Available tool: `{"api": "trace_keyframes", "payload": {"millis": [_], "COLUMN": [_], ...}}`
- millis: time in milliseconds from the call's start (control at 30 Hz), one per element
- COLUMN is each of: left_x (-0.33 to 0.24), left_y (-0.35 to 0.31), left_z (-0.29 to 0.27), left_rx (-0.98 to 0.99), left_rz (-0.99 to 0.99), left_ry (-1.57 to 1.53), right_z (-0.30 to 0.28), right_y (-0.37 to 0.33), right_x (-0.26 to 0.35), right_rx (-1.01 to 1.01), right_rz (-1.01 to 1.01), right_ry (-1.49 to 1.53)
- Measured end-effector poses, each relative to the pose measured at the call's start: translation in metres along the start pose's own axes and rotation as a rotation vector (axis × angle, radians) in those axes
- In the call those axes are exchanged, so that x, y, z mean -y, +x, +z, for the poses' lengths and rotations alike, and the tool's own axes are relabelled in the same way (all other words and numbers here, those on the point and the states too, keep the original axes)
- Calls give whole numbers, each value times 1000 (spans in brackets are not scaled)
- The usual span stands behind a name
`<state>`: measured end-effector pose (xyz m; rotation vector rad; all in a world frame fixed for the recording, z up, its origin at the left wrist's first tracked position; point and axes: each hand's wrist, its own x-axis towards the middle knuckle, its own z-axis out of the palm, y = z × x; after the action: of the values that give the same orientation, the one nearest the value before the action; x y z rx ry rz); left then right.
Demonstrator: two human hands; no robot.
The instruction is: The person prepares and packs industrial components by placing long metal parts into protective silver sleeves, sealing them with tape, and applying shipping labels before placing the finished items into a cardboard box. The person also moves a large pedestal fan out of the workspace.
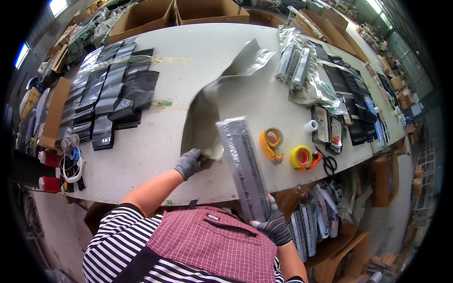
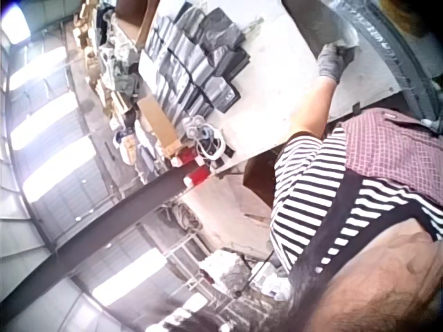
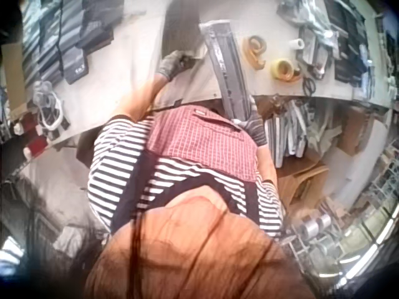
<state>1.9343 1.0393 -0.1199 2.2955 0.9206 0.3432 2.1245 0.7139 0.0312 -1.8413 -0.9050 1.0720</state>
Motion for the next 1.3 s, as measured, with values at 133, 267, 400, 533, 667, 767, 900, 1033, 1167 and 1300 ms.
{"api": "trace_keyframes", "payload": {"millis": [133, 267, 400, 533, 667, 767, 900, 1033, 1167, 1300], "left_x": [20, 36, 48, 18, -7, -44, -73, -109, -73, -40], "left_y": [36, 62, 68, 71, 64, 58, 59, 52, 34, 14], "left_z": [72, 54, 31, 17, -15, -52, -52, -51, -27, -13], "left_rx": [166, 270, 464, 374, 216, 222, 332, 262, -315, -153], "left_rz": [12, 299, -463, -362, 17, 210, 247, 512, 339, -278], "left_ry": [66, 92, -1313, -679, -360, 76, 43, 303, 450, 147], "right_z": [3, 0, -1, -2, -2, -8, -19, -26, -24, -19], "right_y": [-4, -6, -13, -16, -18, -23, -25, -17, -4, 0], "right_x": [-10, -38, -74, -86, -63, -40, -13, -38, -27, -28], "right_rx": [47, 69, 122, 146, 153, 154, 194, 295, 396, 392], "right_rz": [-189, -183, -97, -42, 4, 71, 159, 292, 222, 204], "right_ry": [-292, -323, -419, -493, -557, -627, -470, 358, 503, 487]}}
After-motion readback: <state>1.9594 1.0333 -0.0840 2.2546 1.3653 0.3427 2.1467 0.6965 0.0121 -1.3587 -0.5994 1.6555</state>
